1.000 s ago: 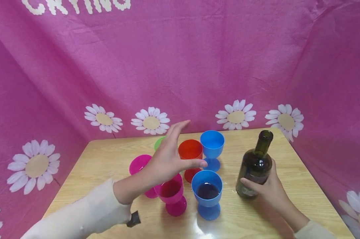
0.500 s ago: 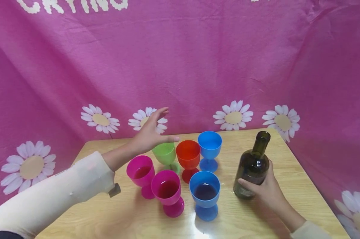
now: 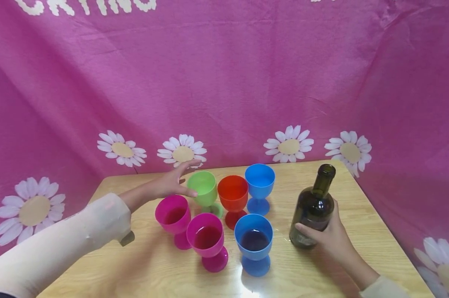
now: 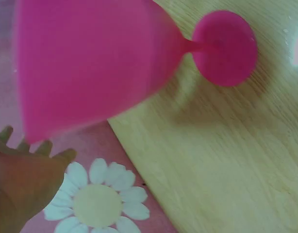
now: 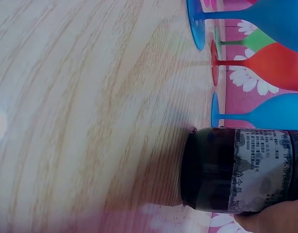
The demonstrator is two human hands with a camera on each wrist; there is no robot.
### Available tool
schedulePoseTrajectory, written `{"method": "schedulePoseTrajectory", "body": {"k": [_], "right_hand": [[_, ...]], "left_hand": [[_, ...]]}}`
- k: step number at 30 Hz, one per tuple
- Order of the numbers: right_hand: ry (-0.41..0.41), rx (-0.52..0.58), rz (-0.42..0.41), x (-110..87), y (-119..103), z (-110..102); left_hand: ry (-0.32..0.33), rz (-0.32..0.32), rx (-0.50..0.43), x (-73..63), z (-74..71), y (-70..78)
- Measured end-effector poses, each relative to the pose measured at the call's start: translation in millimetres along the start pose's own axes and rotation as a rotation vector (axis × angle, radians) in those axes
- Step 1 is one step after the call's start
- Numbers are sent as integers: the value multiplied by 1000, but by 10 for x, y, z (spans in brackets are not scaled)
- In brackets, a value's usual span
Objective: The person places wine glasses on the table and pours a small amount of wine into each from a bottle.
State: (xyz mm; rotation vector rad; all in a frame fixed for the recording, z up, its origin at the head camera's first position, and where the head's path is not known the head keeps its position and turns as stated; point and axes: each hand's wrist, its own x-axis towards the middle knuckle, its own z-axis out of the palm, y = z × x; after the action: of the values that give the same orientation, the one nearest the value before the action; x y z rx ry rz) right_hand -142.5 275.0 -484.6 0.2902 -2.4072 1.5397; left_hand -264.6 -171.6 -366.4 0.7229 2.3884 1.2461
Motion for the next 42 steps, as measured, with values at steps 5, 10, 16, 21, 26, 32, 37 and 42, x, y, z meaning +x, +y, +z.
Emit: {"method": "schedulePoseTrajectory", "body": {"k": [5, 10, 16, 21, 26, 32, 37, 42], "right_hand": [[12, 10, -17, 0, 3, 13], [12, 8, -10, -6, 1, 13], [6, 4, -4, -10, 9, 14], [8, 15, -17, -3, 12, 12], [6, 16, -22, 3, 10, 13], [4, 23, -18, -4, 8, 14], [7, 41, -26, 5, 5, 20], [6, 52, -31, 10, -9, 20]], "left_hand": [[-84, 2, -52, 25, -11, -99], [-142, -29, -44, 69, -38, -134], [-236, -29, -108, 135, -73, -176], [-296, -19, -163, 188, -76, -185], [-295, -6, -189, 204, -53, -205], [-280, 6, -200, 218, -22, -262], [-298, 7, -244, 222, -15, -308], [-317, 6, -246, 237, -19, -323]]}}
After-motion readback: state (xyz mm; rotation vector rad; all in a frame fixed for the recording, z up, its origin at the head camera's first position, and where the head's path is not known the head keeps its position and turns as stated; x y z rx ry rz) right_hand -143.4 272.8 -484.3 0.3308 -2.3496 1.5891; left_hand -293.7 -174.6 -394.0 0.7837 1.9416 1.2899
